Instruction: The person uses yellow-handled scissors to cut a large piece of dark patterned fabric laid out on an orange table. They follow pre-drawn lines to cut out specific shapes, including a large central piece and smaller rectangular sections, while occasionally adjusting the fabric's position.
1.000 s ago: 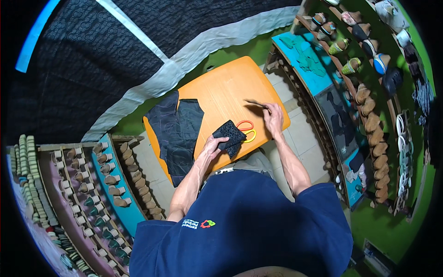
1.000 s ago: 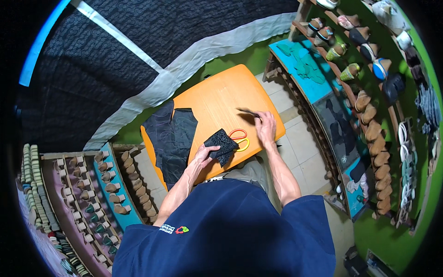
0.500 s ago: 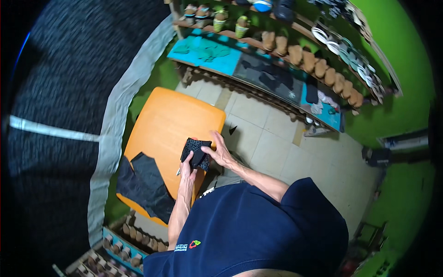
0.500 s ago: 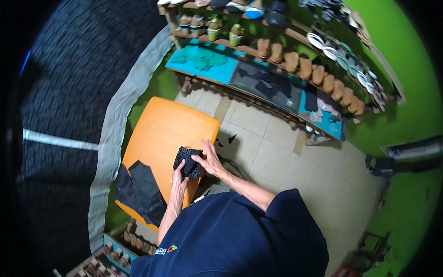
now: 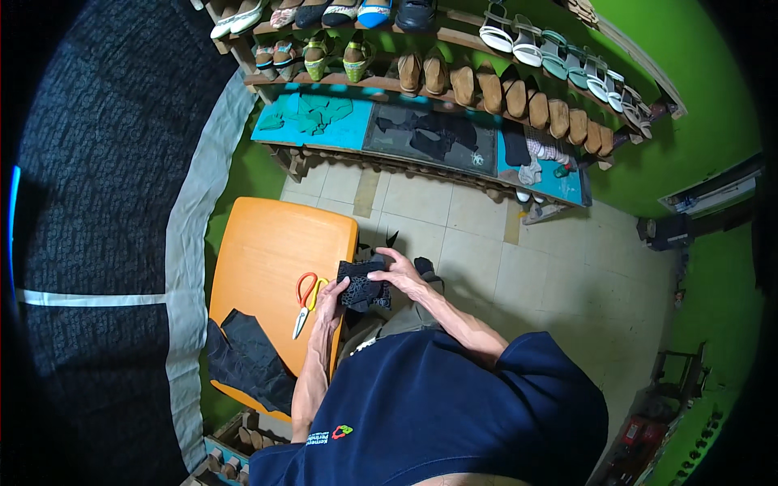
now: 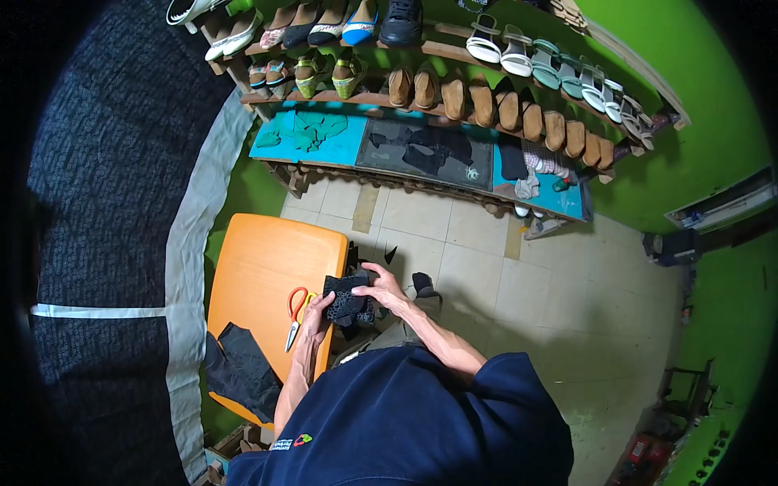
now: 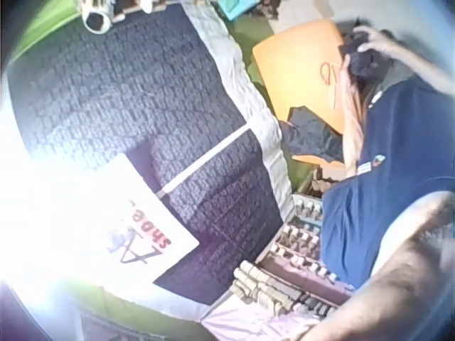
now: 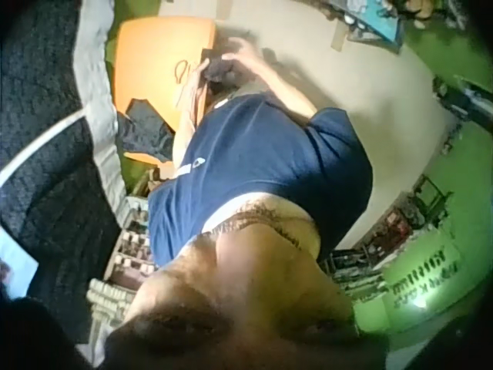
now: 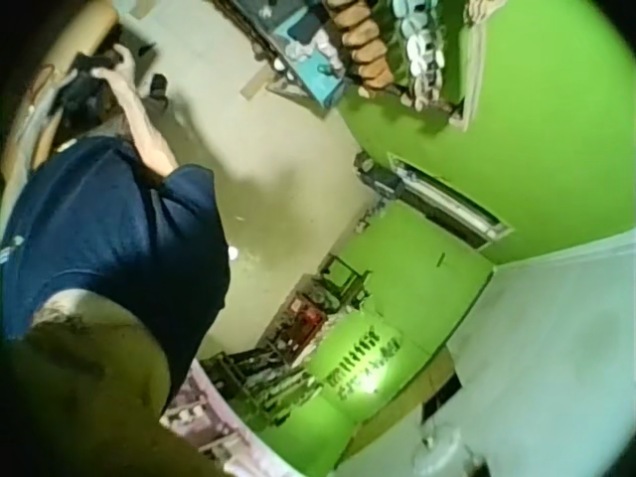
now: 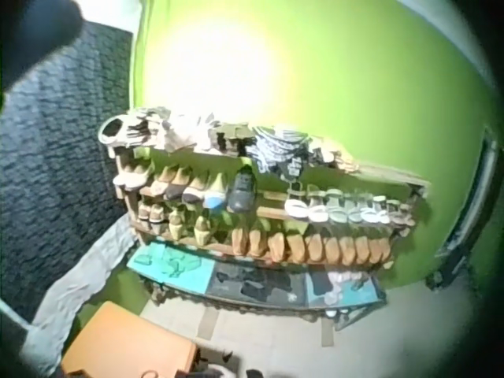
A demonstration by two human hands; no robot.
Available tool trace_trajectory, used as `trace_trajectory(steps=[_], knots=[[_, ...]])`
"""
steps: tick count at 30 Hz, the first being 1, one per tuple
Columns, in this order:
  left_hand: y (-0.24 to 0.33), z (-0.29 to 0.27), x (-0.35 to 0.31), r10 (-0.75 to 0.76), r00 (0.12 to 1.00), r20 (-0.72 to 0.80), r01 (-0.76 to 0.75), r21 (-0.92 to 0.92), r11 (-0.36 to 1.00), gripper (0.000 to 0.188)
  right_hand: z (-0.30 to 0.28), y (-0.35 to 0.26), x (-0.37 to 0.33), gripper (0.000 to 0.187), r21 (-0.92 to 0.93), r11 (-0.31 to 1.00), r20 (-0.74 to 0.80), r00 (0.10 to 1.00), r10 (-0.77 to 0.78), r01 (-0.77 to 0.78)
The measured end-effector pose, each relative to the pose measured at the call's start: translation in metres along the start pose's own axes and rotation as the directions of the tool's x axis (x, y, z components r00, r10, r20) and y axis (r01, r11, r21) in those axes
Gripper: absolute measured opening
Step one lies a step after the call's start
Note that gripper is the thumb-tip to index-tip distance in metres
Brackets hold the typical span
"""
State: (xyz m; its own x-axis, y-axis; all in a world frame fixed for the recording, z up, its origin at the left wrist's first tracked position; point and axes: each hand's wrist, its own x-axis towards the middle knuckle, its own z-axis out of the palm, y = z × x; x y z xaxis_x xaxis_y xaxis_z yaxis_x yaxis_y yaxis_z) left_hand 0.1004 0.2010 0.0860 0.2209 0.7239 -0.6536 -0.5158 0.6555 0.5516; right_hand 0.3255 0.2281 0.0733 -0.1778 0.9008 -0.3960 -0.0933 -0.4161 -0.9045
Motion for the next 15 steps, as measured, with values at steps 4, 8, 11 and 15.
trace_trajectory(steps=[4,8,11,15], knots=[[-0.022,0.034,0.030,0.118,0.986,-0.120,-0.123,-0.036,0.992,0.026,-0.050,-0.014,0.027,0.069,0.146,0.984,-0.049,0.992,0.114,-0.105],[-0.033,0.070,0.041,0.203,0.951,-0.234,-0.214,-0.022,0.977,0.027,-0.166,0.009,0.108,0.039,0.017,0.998,-0.355,0.933,0.066,-0.064],[-0.052,0.069,0.040,0.178,0.925,-0.335,-0.172,0.048,0.984,0.035,-0.274,0.010,0.196,0.026,-0.474,0.873,-0.466,0.875,-0.132,-0.120],[-0.069,0.083,0.043,0.228,0.862,-0.453,-0.265,-0.019,0.964,0.060,-0.348,-0.036,0.281,0.047,-0.752,0.616,-0.481,0.833,-0.273,-0.232]])
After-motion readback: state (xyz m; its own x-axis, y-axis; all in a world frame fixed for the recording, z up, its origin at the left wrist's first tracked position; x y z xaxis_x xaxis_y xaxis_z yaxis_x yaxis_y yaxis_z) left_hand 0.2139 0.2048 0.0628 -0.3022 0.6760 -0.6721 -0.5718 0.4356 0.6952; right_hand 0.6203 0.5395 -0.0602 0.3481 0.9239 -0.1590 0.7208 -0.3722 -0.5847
